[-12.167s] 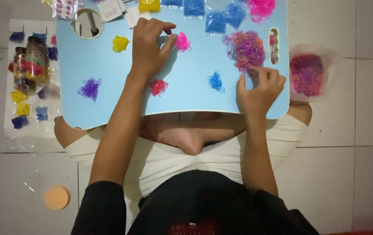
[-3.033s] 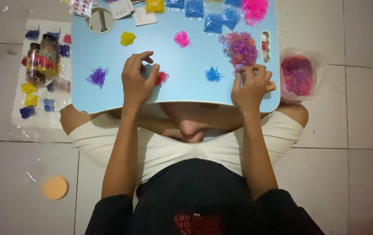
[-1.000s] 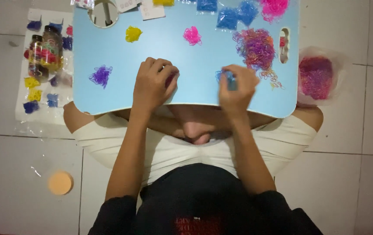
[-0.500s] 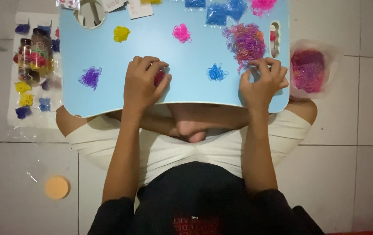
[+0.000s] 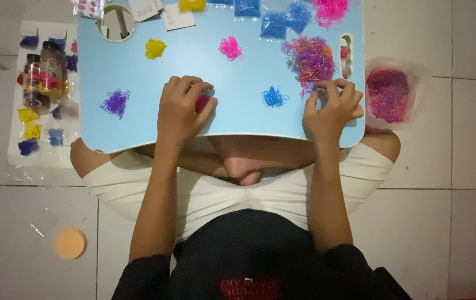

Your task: Sorting small, colorful rubber bands into distinct piles by color on a light blue lap table.

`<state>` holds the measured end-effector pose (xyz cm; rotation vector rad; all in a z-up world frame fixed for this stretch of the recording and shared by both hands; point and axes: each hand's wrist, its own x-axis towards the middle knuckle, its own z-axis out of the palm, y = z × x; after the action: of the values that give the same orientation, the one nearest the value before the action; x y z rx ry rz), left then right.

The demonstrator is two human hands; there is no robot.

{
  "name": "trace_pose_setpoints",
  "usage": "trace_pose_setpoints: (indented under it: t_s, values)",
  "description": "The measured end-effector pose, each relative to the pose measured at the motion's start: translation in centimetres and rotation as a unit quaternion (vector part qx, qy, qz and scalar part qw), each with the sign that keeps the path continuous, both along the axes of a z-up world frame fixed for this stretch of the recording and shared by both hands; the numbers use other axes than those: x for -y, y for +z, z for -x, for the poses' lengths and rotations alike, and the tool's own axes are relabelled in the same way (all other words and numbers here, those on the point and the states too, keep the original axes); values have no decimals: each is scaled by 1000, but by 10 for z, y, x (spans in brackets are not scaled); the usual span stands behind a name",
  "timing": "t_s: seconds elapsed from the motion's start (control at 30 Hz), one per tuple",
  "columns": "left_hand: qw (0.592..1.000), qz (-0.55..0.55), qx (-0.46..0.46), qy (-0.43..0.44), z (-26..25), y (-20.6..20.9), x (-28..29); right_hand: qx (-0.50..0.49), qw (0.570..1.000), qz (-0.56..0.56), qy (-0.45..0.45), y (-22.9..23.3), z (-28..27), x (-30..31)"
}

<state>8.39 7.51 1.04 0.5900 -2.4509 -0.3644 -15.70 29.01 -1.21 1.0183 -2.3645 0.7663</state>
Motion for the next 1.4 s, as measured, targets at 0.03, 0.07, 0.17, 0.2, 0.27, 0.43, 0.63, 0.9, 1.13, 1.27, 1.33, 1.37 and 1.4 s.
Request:
trace_pose_setpoints:
  t_s: [0.03,0.07,0.17,0.2,0.27,0.43,0.63,0.9,1.13,1.27,1.33,1.37,1.4]
  values:
    - [1000,4,0,0,0,-2,1,4,1000,3,3,2,0,1]
    - [1000,7,0,0,0,-4,1,7,1000,6,5,3,-1,0]
    - [1000,0,0,0,0,-3,1,17,1000,-3,9,8,-4,0]
    - [1000,1,-1,1,1,-2,1,16,1000,-3,10,8,-3,1]
    - [1000,-3,2,-2,1,-2,0,23,999,2,25,8,-4,-1]
    - [1000,12,9,8,1,-6,2,10,1000,4,5,6,-3,2]
    - [1000,3,4,4,1,-1,-1,15,1000,-9,6,9,-4,1]
    - [1000,-7,10,11,0,2,-2,5,1000,-31,0,1,-3,0]
    - [1000,-7,5,4,0,-3,-1,40,999,12,1,1,-3,-1]
    - [1000,3,5,6,1,-5,1,37,999,40,3,1,-3,-1]
    - [1000,0,6,7,1,-3,-2,39,998,43,3,-3,-1,-1]
    - [1000,-4,6,9,1,-2,-3,40,998,46,3,-5,1,-2]
    - [1000,-4,7,9,1,-1,-2,41,998,46,3,-3,0,-2]
